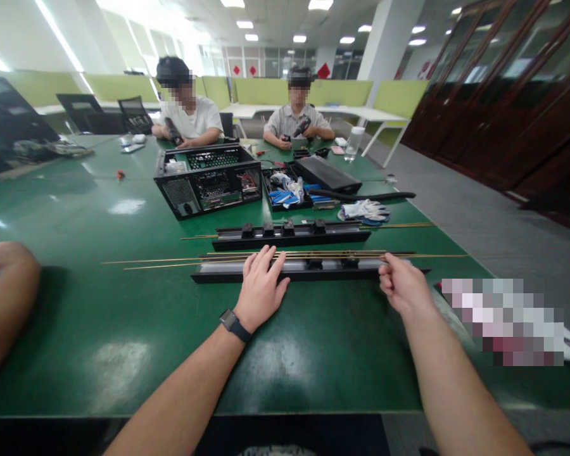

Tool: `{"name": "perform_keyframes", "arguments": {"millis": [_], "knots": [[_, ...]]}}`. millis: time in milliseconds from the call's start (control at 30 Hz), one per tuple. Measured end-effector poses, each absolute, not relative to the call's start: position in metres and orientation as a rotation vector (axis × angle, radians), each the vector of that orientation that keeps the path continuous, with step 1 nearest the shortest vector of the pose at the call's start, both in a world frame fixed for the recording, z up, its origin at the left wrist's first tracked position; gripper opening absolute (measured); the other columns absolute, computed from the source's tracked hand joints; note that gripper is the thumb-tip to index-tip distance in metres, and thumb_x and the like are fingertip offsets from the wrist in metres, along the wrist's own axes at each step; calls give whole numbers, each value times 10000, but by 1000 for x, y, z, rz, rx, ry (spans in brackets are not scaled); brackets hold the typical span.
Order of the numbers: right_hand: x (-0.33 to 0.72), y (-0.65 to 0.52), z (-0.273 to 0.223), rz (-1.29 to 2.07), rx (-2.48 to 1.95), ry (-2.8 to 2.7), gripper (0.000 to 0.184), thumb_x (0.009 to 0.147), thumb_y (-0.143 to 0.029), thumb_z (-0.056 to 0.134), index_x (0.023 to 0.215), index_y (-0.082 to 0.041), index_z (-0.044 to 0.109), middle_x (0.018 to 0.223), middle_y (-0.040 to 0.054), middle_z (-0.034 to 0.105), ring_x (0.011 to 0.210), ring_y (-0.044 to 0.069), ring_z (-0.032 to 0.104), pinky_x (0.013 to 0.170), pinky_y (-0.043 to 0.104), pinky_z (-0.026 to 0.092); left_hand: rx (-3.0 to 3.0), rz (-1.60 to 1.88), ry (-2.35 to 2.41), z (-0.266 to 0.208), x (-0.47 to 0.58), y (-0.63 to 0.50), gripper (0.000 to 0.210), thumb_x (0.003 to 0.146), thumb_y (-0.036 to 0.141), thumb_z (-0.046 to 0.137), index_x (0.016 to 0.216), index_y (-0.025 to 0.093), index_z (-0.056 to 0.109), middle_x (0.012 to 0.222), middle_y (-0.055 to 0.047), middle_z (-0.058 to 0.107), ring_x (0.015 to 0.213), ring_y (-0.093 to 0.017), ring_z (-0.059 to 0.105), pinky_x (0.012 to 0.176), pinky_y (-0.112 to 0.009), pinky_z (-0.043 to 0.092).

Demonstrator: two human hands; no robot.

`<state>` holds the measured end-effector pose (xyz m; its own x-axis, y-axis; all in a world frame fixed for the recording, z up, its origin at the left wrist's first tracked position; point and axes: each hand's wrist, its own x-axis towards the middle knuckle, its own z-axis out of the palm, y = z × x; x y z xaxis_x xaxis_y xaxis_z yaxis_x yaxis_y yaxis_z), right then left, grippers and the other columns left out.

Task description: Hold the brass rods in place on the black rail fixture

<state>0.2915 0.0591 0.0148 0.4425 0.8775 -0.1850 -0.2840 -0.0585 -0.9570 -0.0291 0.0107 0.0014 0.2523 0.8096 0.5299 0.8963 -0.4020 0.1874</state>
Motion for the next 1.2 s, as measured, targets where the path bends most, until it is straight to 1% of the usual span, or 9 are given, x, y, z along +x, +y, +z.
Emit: {"name": "perform_keyframes", "arguments": {"millis": [167, 333, 433, 600, 667, 800, 867, 1067, 1200], "knots": [[286, 56, 14, 1172, -1289, -755, 303, 763, -395, 834, 836, -161, 655, 561, -24, 607, 315, 50, 376, 240, 147, 212, -2361, -855, -1623, 0, -29, 11, 518, 972, 302, 599, 1471, 185, 528, 1546, -167, 516, 1505, -323, 393, 1229, -527, 296], [288, 58, 15, 1079, -1314, -625, 234, 835, -362, 761, 822, -165, 637, 537, -23, 592, 310, 57, 376, 236, 153, 213, -2361, -884, -1621, 0, -29, 12, 529, 959, 291, 614, 1473, 195, 533, 1540, -171, 523, 1503, -329, 398, 1227, -527, 299], [289, 58, 15, 1049, -1309, -610, 214, 835, -337, 759, 816, -172, 625, 533, -29, 587, 313, 57, 379, 238, 150, 217, -2361, -887, -1619, 0, -29, 12, 530, 957, 294, 616, 1474, 202, 535, 1543, -170, 520, 1502, -332, 400, 1226, -533, 295], [285, 56, 13, 1160, -1290, -772, 301, 785, -399, 817, 857, -150, 664, 564, -12, 611, 317, 55, 389, 244, 147, 218, -2355, -866, -1618, 0, -30, 12, 522, 972, 304, 601, 1477, 195, 529, 1546, -164, 518, 1505, -322, 395, 1230, -524, 287], [285, 56, 13, 1164, -1297, -767, 315, 791, -418, 813, 856, -148, 666, 566, -6, 615, 314, 57, 391, 243, 151, 215, -2359, -857, -1618, 0, -30, 11, 518, 975, 305, 597, 1476, 192, 528, 1550, -163, 513, 1508, -319, 388, 1231, -522, 284], [288, 58, 14, 1067, -1319, -639, 246, 840, -376, 762, 830, -160, 645, 542, -14, 598, 312, 64, 389, 240, 156, 218, -2361, -861, -1622, 0, -30, 11, 514, 976, 304, 595, 1474, 195, 530, 1552, -159, 510, 1513, -318, 382, 1233, -520, 281], [289, 59, 14, 1047, -1311, -618, 236, 837, -361, 766, 823, -164, 636, 537, -20, 591, 314, 63, 389, 242, 155, 220, -2362, -862, -1622, 0, -29, 11, 516, 975, 305, 597, 1475, 196, 529, 1553, -162, 510, 1512, -319, 383, 1233, -526, 281], [286, 56, 12, 1143, -1289, -766, 325, 785, -427, 825, 850, -153, 661, 565, -12, 608, 319, 57, 391, 248, 151, 215, -2360, -857, -1624, 0, -29, 11, 514, 976, 311, 596, 1471, 191, 530, 1549, -166, 514, 1508, -321, 391, 1233, -535, 278], [286, 57, 13, 1156, -1295, -752, 329, 798, -440, 812, 854, -150, 668, 565, -9, 610, 317, 58, 390, 245, 153, 216, -2361, -863, -1621, 0, -29, 11, 515, 971, 304, 600, 1470, 194, 531, 1550, -166, 512, 1508, -321, 391, 1231, -534, 286]]}}
